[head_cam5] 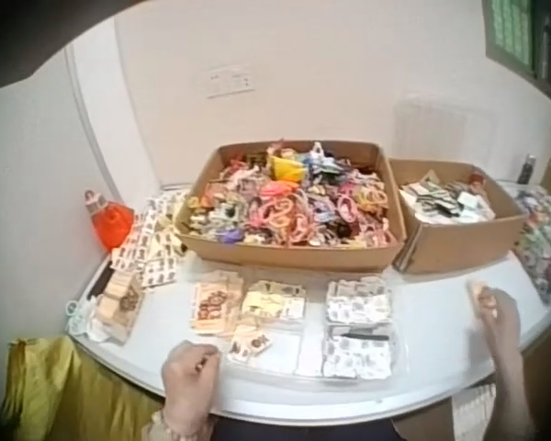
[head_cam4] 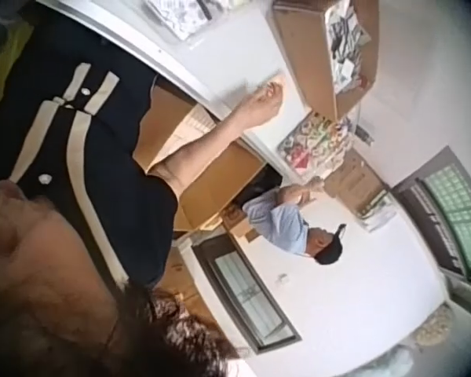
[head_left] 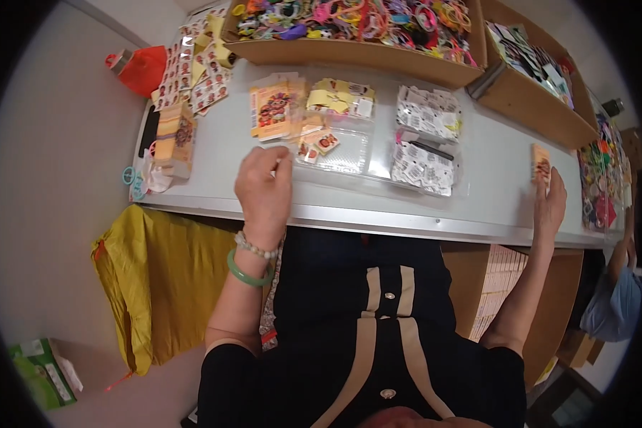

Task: Packaging small toys into individual plastic pouches and then organizing them into a large cardboard box.

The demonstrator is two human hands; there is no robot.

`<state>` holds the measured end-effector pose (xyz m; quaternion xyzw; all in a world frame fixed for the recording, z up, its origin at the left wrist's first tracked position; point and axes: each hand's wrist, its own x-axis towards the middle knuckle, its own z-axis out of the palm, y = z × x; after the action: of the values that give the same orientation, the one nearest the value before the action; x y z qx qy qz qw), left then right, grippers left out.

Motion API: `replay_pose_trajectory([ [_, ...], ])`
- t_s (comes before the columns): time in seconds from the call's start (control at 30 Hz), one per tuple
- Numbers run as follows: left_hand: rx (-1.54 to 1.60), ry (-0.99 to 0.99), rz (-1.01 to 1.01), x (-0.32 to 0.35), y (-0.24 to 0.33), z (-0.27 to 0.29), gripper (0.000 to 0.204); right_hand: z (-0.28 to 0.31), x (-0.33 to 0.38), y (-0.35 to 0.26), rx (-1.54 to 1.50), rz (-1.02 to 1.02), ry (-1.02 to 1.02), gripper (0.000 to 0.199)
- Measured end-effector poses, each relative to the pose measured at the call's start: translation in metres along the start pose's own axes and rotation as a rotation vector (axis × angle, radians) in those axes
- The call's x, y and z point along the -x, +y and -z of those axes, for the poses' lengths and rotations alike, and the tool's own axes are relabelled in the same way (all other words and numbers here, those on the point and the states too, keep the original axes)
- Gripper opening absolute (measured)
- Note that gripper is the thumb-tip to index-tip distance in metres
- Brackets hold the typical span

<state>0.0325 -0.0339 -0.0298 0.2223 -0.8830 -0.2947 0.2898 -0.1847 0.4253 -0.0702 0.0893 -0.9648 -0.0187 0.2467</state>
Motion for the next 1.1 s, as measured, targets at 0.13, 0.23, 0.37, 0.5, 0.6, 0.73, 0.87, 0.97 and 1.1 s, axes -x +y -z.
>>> replay_pose_trajectory([
  [0.13, -0.055, 0.213, -0.006, -0.033, -0.022, 0.005, 0.009, 0.021, 0.007, -0.055, -0.674, -0.033, 0.004, 0.030],
  [0.23, -0.336, 0.098, -0.055, -0.059, -0.058, -0.009, 0.034, 0.036, 0.014, -0.108, -0.833, 0.077, -0.101, 0.028],
  [0.37, -0.407, -0.169, 0.187, -0.076, -0.081, -0.047, 0.066, 0.063, 0.024, -0.162, -0.904, 0.285, -0.227, 0.030],
  [0.5, -0.507, -0.199, 0.055, -0.073, -0.068, -0.048, 0.080, 0.071, 0.029, -0.170, -0.688, 0.565, -0.290, 0.025],
  [0.6, -0.386, -0.190, 0.218, -0.062, -0.068, -0.035, 0.087, 0.062, 0.032, -0.157, -0.723, 0.452, -0.428, 0.020],
  [0.73, 0.131, 0.027, 0.328, -0.048, -0.089, -0.011, 0.087, 0.066, 0.035, -0.165, -0.752, 0.388, -0.331, 0.019],
  [0.87, 0.617, 0.125, 0.523, -0.039, -0.082, 0.015, 0.085, 0.074, 0.034, -0.173, -0.619, 0.420, -0.080, 0.016],
  [0.97, 0.524, 0.242, 0.377, -0.030, -0.052, 0.024, 0.085, 0.087, 0.037, -0.181, -0.808, 0.331, -0.056, 0.015],
  [1.1, 0.153, 0.112, -0.291, 0.014, 0.023, 0.017, 0.084, 0.116, 0.050, -0.219, -1.737, -0.133, -0.677, 0.032],
])
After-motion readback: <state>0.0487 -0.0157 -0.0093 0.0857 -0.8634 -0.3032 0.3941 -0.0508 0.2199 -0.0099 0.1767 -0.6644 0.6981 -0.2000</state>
